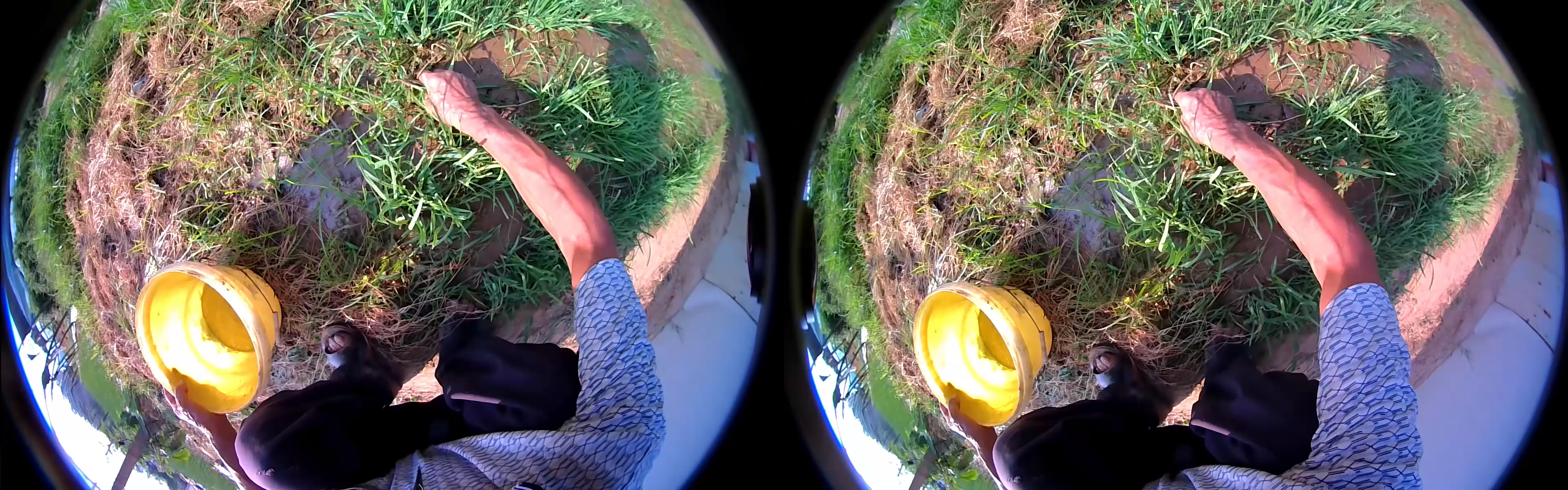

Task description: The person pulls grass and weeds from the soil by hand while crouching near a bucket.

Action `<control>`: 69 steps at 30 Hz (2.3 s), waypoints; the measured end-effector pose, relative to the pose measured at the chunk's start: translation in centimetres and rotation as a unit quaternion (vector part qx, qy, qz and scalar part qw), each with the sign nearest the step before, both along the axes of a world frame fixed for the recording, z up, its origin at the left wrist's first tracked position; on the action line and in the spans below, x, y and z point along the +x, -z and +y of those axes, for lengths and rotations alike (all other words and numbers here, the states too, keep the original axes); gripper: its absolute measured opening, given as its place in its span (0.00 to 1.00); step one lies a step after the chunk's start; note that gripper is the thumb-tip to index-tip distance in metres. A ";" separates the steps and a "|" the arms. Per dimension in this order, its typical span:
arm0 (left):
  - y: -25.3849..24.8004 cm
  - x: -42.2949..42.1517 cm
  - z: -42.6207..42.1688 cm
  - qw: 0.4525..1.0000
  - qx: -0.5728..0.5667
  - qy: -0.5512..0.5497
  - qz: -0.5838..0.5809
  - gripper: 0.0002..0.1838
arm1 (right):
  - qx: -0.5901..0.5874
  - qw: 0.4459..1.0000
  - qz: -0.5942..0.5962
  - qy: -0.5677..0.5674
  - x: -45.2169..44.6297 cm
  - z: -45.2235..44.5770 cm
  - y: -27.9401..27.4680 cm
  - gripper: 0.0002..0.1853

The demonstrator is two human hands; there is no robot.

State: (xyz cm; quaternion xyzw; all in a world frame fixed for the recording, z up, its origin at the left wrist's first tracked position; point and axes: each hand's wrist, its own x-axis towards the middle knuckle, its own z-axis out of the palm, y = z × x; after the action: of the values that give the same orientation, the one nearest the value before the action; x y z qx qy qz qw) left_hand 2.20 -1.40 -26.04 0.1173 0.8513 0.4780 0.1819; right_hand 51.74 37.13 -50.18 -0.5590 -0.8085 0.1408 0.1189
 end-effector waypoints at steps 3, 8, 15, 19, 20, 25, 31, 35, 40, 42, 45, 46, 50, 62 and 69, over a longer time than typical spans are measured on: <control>0.1 -0.4 -0.4 1.000 -0.009 0.014 -0.002 0.28 | 0.010 1.000 0.017 -0.002 0.6 0.1 0.2 0.08; 0.0 0.6 0.1 1.000 -0.002 0.010 0.004 0.25 | 0.024 0.978 0.164 0.128 1.1 -1.2 -0.4 0.08; 0.0 0.3 0.2 1.000 -0.016 -0.012 0.002 0.25 | -0.272 0.938 0.166 0.140 4.2 2.1 -5.1 0.45; 0.0 -0.7 -0.7 0.999 -0.029 0.009 -0.012 0.25 | -0.351 0.933 -0.010 0.084 1.8 -1.6 -7.7 0.33; 0.0 -0.6 -0.7 0.999 -0.024 0.009 -0.019 0.25 | -0.344 0.936 -0.021 0.077 1.5 -1.8 -7.7 0.31; -0.1 1.0 -0.1 1.000 0.004 -0.001 -0.007 0.23 | -0.352 0.932 -0.085 -0.013 1.7 -1.1 -5.3 0.15; 0.2 -0.4 -0.7 1.000 0.003 0.021 -0.021 0.23 | -0.395 0.833 0.225 -0.316 6.4 -0.3 4.0 0.07; 0.4 -0.7 -1.0 1.000 -0.008 0.011 -0.014 0.23 | -0.326 0.897 0.199 -0.224 5.4 -1.8 2.5 0.07; 0.4 -0.5 -0.6 1.000 -0.001 -0.003 -0.006 0.29 | -0.250 0.916 -0.265 -0.169 -0.7 -4.8 -6.1 0.10; 0.2 0.5 0.2 1.000 0.004 -0.002 -0.004 0.29 | -0.232 0.929 -0.237 -0.167 0.0 -5.1 -5.5 0.08; 0.7 -0.5 -0.7 1.000 0.004 0.003 0.009 0.28 | -0.190 0.913 -0.229 -0.280 1.6 -4.7 -3.8 0.08; 0.9 -0.8 -0.9 1.000 0.004 0.005 0.016 0.29 | -0.173 0.897 -0.231 -0.335 2.2 -4.4 -2.8 0.09; 0.9 -0.6 -0.6 1.000 0.024 0.004 0.009 0.27 | -0.259 0.924 -0.182 -0.214 2.7 -6.0 -3.1 0.13; 0.4 0.0 -0.1 1.000 0.019 -0.018 0.004 0.28 | -0.356 0.916 0.149 0.111 2.9 -4.0 -10.8 0.27; 1.3 -1.1 -0.7 0.999 0.020 -0.020 0.035 0.24 | -0.120 0.987 -0.012 -0.102 -3.0 -6.7 -4.7 0.24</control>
State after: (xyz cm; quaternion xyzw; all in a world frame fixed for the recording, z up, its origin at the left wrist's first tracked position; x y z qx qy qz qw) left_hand 1.07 -2.13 -27.33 0.1199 0.8496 0.4941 0.1402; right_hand 48.76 30.48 -45.44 -0.4851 -0.8400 0.2416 0.0259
